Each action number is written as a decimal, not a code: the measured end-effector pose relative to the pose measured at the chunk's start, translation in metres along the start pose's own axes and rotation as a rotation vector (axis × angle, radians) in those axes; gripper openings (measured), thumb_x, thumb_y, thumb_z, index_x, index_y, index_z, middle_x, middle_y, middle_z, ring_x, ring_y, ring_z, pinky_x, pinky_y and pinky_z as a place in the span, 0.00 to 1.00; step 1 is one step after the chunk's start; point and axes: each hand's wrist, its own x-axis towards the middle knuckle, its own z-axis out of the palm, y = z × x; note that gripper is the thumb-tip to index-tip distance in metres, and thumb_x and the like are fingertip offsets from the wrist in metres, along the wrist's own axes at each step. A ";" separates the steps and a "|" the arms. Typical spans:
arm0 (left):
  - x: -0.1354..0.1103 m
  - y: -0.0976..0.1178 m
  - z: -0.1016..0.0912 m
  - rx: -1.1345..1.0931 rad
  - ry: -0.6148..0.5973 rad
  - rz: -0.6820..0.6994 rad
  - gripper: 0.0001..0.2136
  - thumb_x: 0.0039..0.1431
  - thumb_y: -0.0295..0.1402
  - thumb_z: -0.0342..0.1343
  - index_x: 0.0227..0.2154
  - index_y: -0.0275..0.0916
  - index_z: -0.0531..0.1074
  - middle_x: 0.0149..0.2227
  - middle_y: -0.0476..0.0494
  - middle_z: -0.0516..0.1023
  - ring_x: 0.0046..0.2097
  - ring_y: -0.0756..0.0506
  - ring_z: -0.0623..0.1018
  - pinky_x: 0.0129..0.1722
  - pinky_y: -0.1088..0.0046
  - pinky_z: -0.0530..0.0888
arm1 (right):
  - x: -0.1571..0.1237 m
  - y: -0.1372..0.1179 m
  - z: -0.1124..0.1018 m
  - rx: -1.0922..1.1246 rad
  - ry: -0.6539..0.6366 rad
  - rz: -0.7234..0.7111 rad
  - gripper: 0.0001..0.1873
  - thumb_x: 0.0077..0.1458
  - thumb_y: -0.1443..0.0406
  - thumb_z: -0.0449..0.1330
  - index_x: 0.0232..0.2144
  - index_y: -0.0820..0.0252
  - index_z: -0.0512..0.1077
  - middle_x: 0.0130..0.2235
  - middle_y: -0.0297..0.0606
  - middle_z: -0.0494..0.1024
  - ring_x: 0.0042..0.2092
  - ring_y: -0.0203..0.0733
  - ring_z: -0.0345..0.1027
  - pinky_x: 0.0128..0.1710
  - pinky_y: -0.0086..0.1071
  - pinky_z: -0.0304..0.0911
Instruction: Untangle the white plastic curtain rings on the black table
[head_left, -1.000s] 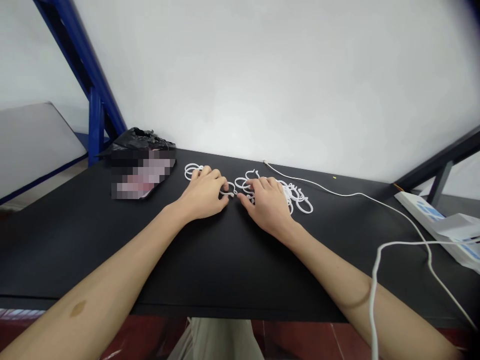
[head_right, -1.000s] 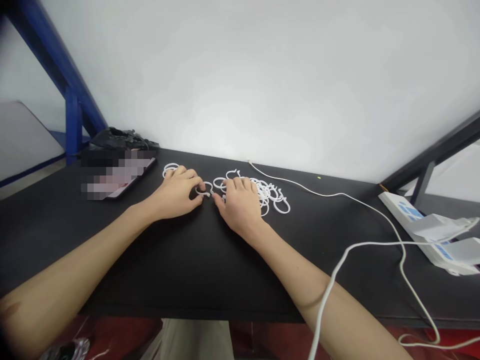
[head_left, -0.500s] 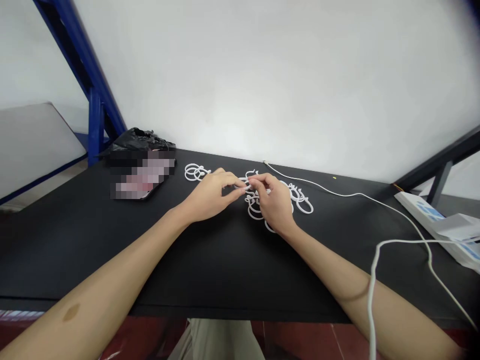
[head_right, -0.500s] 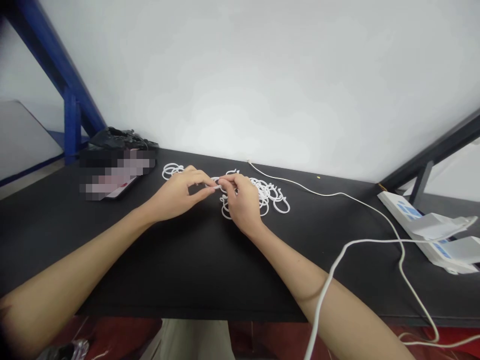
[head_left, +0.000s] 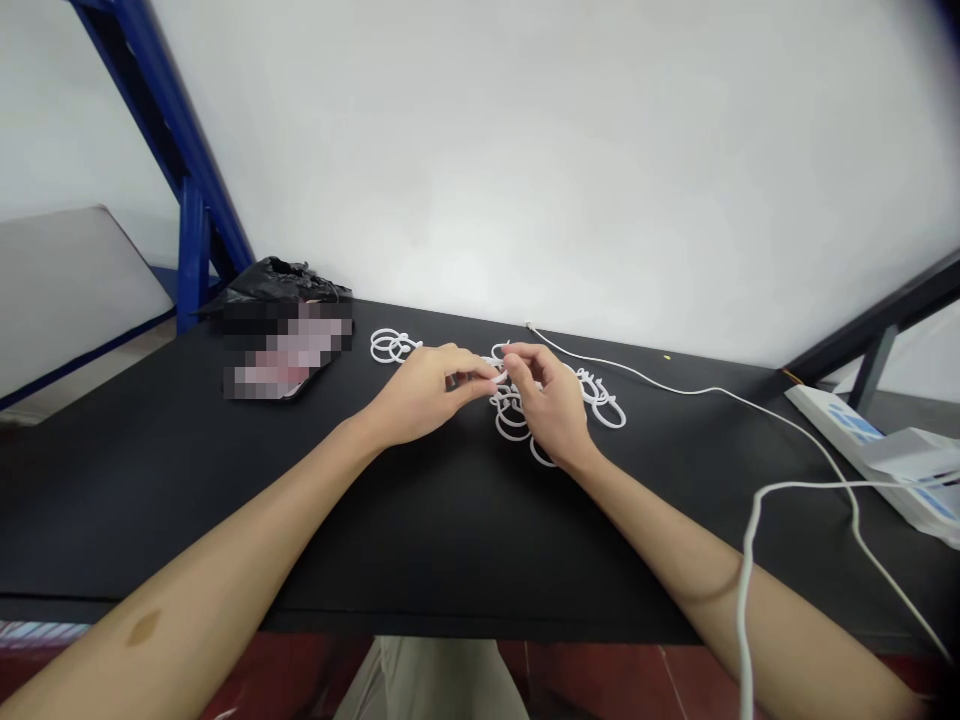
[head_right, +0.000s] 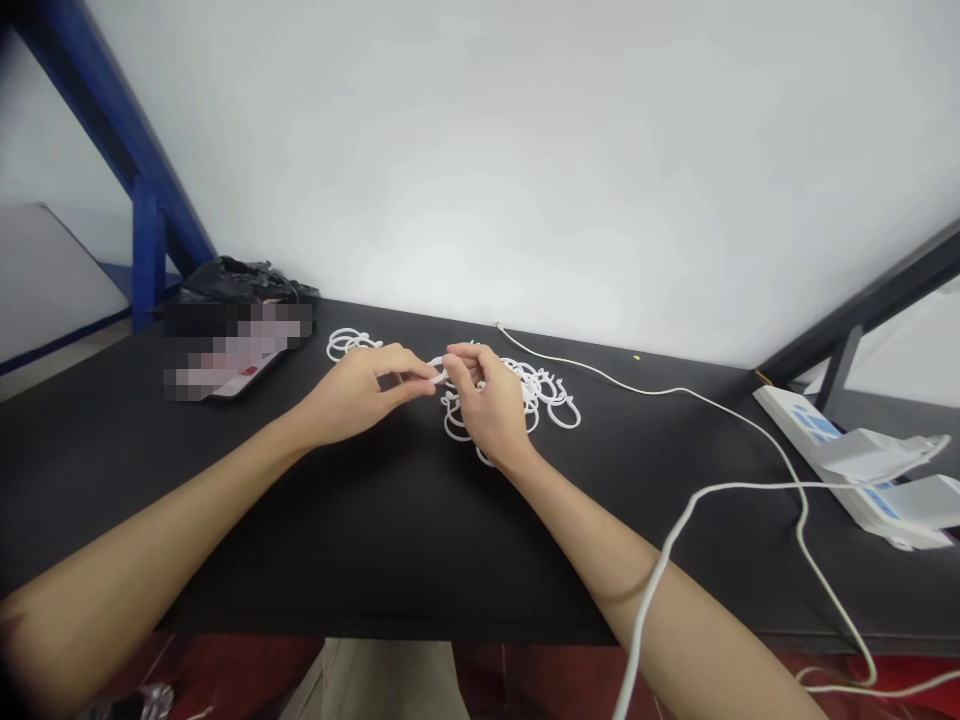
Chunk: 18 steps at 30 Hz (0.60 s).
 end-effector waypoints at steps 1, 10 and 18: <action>0.000 0.000 0.000 0.000 0.002 -0.004 0.06 0.60 0.37 0.59 0.37 0.45 0.79 0.35 0.52 0.82 0.36 0.49 0.75 0.39 0.72 0.70 | 0.000 0.000 0.000 0.019 -0.008 0.002 0.12 0.61 0.56 0.57 0.37 0.57 0.74 0.36 0.35 0.80 0.36 0.38 0.72 0.41 0.33 0.64; 0.002 0.001 0.005 0.063 -0.015 -0.014 0.04 0.60 0.36 0.59 0.35 0.44 0.77 0.34 0.52 0.80 0.36 0.48 0.75 0.39 0.71 0.70 | 0.001 -0.001 -0.002 -0.105 -0.037 -0.043 0.10 0.63 0.59 0.55 0.33 0.56 0.72 0.29 0.33 0.76 0.33 0.39 0.69 0.38 0.33 0.63; -0.001 -0.019 -0.004 0.820 0.156 -0.240 0.09 0.63 0.32 0.51 0.34 0.38 0.76 0.38 0.38 0.80 0.46 0.34 0.69 0.44 0.53 0.64 | 0.006 0.021 -0.001 -0.707 -0.162 -0.237 0.12 0.63 0.61 0.54 0.39 0.59 0.75 0.43 0.46 0.78 0.50 0.54 0.62 0.53 0.47 0.59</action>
